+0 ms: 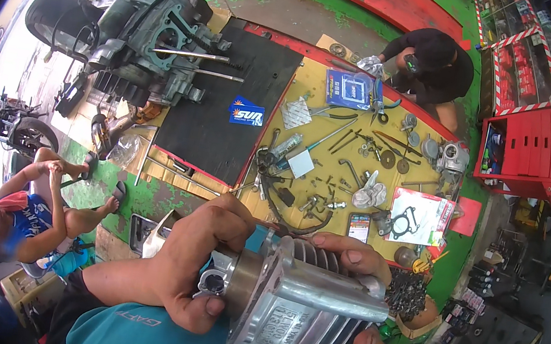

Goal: The person holds a motorcycle engine cylinder and piston assembly, rotating it to inspect the fit and alignment of the piston rings. They manipulate the assembly with both hands, checking the internal components before placing it on the workbench.

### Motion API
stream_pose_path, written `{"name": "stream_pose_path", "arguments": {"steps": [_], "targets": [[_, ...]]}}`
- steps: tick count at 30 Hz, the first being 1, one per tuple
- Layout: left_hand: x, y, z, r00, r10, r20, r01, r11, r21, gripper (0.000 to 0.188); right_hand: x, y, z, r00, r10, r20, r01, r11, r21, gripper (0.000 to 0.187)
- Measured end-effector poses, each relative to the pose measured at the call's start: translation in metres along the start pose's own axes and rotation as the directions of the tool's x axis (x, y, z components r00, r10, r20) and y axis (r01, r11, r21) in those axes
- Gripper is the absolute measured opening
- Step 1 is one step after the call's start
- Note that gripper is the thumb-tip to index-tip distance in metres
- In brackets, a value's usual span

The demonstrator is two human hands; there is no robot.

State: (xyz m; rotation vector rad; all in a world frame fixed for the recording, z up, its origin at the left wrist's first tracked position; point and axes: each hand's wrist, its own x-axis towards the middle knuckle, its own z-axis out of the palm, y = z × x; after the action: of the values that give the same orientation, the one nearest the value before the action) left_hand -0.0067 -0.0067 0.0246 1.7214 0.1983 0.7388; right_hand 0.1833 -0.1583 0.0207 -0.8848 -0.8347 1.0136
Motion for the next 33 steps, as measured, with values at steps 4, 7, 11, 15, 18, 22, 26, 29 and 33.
{"name": "stream_pose_path", "arguments": {"steps": [4, 7, 11, 15, 18, 22, 26, 29, 33], "targets": [[-0.001, 0.0, 0.002, 0.998, -0.035, 0.056, 0.035, 0.999, 0.012, 0.046, -0.005, -0.002, 0.006, 0.993, 0.065, -0.095, -0.053, 0.991, 0.124, 0.09], [-0.001, 0.0, -0.001, 0.995, -0.061, 0.083, 0.062, 0.998, -0.009, 0.044, 0.0, -0.013, 0.005, 0.967, 0.235, -0.099, -0.208, 0.952, 0.225, 0.091], [-0.001, 0.004, -0.004, 0.989, -0.102, 0.112, 0.104, 0.995, -0.013, 0.041, -0.003, -0.012, -0.001, 0.916, 0.38, -0.129, -0.33, 0.896, 0.296, 0.096], [-0.001, 0.003, -0.006, 0.983, -0.132, 0.131, 0.139, 0.989, -0.044, 0.038, 0.003, -0.012, 0.01, 0.912, 0.365, -0.187, -0.308, 0.911, 0.275, 0.096], [-0.002, 0.004, -0.005, 0.977, -0.183, 0.109, 0.191, 0.979, -0.074, 0.035, 0.001, -0.008, 0.008, 0.899, 0.383, -0.215, -0.324, 0.909, 0.261, 0.095], [-0.001, 0.002, -0.005, 0.971, -0.215, 0.104, 0.224, 0.972, -0.078, 0.031, -0.002, 0.004, 0.001, 0.924, 0.345, -0.163, -0.286, 0.909, 0.304, 0.089], [-0.003, -0.003, 0.0, 0.967, -0.251, 0.045, 0.254, 0.961, -0.105, 0.032, 0.009, 0.004, 0.004, 0.946, 0.324, -0.011, -0.287, 0.853, 0.435, 0.078], [-0.003, -0.004, -0.001, 0.966, -0.257, 0.036, 0.259, 0.959, -0.117, 0.033, 0.019, -0.004, 0.009, 0.89, 0.44, 0.119, -0.408, 0.653, 0.637, 0.072], [-0.004, -0.004, 0.0, 0.952, -0.304, 0.041, 0.307, 0.942, -0.135, 0.033, 0.02, -0.009, 0.014, 0.872, 0.472, 0.13, -0.43, 0.61, 0.665, 0.072]]}}
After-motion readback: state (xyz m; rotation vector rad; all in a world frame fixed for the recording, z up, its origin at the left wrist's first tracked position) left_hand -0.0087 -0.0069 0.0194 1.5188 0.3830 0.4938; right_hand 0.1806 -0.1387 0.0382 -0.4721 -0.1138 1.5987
